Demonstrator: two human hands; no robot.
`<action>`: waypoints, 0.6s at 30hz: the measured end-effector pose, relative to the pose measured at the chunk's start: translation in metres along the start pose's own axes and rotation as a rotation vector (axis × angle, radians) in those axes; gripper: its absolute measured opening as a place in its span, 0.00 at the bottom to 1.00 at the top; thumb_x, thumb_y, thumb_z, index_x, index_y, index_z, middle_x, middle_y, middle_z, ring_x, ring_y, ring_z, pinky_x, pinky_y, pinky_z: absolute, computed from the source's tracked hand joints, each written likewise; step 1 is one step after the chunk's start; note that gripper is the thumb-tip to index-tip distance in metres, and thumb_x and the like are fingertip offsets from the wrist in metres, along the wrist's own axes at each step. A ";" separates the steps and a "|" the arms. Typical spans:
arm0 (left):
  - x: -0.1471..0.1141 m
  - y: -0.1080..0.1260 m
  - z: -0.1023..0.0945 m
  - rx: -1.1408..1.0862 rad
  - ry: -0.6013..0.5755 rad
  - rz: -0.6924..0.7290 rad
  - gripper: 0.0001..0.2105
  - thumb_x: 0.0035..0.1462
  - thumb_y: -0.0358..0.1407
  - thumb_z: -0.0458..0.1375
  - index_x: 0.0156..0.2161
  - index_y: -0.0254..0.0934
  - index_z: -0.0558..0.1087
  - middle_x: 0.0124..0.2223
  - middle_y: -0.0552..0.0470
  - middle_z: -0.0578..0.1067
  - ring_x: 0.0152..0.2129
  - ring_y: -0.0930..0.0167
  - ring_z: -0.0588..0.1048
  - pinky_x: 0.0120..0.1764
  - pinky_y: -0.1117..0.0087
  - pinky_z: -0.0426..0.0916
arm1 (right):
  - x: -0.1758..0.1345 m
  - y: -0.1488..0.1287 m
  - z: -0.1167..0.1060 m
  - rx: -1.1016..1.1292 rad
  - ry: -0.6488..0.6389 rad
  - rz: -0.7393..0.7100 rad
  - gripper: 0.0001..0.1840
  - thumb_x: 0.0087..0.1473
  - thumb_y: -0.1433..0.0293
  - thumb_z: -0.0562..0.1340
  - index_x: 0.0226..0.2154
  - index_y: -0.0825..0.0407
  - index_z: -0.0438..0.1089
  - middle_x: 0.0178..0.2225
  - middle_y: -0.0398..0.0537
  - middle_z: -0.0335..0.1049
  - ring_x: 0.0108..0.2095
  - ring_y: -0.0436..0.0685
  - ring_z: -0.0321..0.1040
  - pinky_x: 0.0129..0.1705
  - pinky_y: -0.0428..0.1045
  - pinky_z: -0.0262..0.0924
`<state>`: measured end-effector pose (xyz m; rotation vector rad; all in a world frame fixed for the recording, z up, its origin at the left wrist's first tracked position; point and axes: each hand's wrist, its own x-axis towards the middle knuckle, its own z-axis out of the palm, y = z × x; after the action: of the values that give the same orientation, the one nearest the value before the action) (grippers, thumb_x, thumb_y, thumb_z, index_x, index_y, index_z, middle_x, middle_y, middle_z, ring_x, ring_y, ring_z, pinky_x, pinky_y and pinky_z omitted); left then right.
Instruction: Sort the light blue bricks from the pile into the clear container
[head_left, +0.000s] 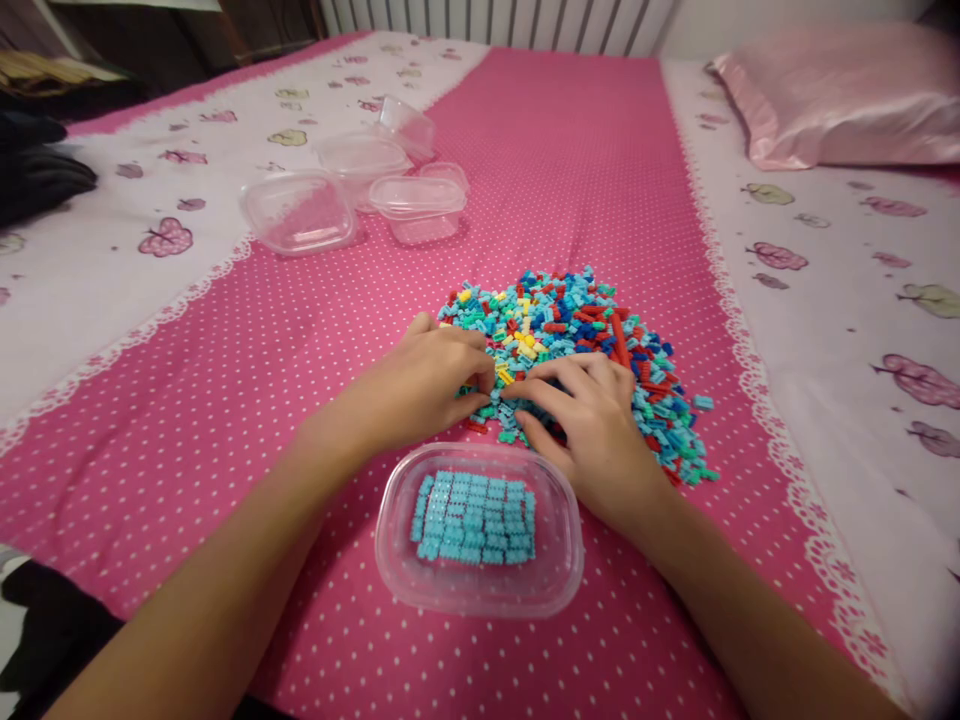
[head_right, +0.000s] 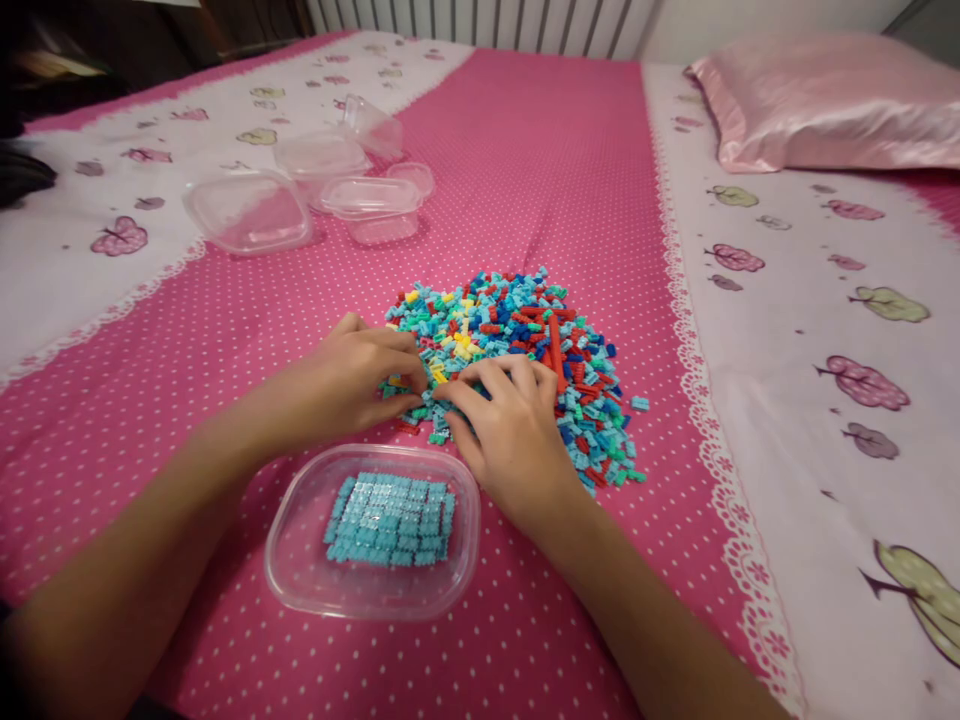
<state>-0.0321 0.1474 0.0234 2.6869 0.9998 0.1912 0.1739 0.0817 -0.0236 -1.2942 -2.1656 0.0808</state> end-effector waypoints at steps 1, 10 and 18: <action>0.000 0.001 -0.001 -0.007 0.004 0.011 0.05 0.62 0.31 0.61 0.36 0.37 0.79 0.38 0.52 0.78 0.38 0.68 0.75 0.43 0.63 0.53 | 0.000 -0.001 -0.001 0.009 0.016 0.003 0.09 0.63 0.71 0.64 0.44 0.47 0.78 0.45 0.49 0.76 0.49 0.64 0.63 0.53 0.62 0.53; -0.004 0.011 -0.015 -0.154 0.078 0.129 0.06 0.65 0.34 0.58 0.38 0.37 0.77 0.40 0.54 0.77 0.40 0.69 0.74 0.46 0.62 0.52 | 0.005 -0.004 -0.014 0.234 0.215 -0.007 0.05 0.62 0.74 0.66 0.35 0.47 0.73 0.36 0.41 0.80 0.41 0.58 0.72 0.48 0.58 0.62; -0.011 0.016 -0.017 -0.154 0.090 0.110 0.06 0.66 0.34 0.57 0.37 0.36 0.75 0.37 0.54 0.74 0.37 0.70 0.72 0.46 0.63 0.53 | 0.008 -0.007 -0.013 0.350 0.195 -0.054 0.08 0.62 0.76 0.64 0.39 0.47 0.74 0.37 0.44 0.78 0.41 0.56 0.72 0.47 0.55 0.66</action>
<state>-0.0342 0.1315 0.0444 2.6127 0.8253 0.3971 0.1727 0.0812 -0.0076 -1.0002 -1.9154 0.2865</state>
